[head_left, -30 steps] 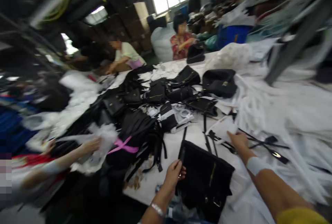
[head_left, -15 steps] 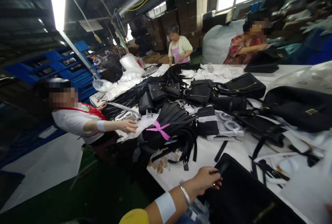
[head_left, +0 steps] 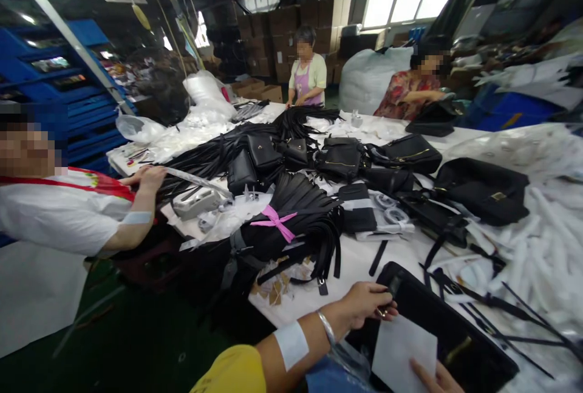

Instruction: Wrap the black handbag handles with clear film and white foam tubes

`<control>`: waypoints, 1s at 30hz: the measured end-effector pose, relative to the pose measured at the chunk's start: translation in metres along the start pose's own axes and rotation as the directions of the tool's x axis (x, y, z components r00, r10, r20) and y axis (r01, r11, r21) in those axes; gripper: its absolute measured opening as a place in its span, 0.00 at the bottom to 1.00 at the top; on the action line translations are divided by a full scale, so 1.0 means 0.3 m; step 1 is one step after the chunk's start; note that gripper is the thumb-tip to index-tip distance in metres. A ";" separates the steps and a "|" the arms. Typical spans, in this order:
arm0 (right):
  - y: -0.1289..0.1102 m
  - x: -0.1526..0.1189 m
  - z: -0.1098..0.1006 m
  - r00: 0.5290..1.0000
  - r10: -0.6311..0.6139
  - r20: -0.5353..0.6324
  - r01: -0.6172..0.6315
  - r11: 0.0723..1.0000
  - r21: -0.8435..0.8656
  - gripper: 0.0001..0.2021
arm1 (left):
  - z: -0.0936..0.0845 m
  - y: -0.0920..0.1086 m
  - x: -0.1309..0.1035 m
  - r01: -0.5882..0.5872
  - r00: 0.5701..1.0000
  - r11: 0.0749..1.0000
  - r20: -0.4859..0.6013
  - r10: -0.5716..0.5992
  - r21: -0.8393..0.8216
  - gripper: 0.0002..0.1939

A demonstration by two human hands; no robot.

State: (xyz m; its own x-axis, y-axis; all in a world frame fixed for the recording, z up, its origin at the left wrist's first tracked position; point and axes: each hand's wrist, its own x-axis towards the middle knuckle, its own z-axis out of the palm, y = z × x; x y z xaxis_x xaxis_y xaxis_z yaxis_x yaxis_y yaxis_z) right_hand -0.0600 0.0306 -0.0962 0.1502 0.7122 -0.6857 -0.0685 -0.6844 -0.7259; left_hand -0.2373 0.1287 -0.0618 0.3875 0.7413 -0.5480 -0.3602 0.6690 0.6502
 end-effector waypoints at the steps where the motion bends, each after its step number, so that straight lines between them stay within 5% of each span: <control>1: -0.013 -0.012 0.036 0.999 -0.029 0.028 0.027 0.998 0.051 0.34 | 0.000 0.000 -0.005 -0.008 1.000 1.000 -0.016 0.008 0.020 0.12; 6: -0.092 -0.014 0.171 0.985 -0.174 0.011 0.161 0.931 0.328 0.22 | -0.021 0.001 -0.021 -0.130 0.992 0.975 0.015 0.129 0.181 0.14; 13: -0.140 0.054 0.244 0.978 -0.210 0.014 0.170 0.825 0.538 0.15 | -0.061 -0.028 0.007 -0.240 0.961 0.917 -0.053 0.270 0.319 0.19; 30: -0.131 0.079 0.258 0.983 -0.183 0.008 0.155 0.853 0.499 0.20 | -0.083 -0.050 0.018 -0.301 0.913 0.754 -0.053 0.405 0.584 0.15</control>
State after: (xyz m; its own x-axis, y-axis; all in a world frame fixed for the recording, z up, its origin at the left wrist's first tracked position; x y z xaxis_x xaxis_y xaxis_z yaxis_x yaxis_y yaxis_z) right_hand -0.1299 0.0865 -0.0881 0.1526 0.8269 -0.5413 -0.5268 -0.3954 -0.7524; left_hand -0.2509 0.1240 -0.0876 0.1623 0.9506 -0.2646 0.1080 0.2494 0.9624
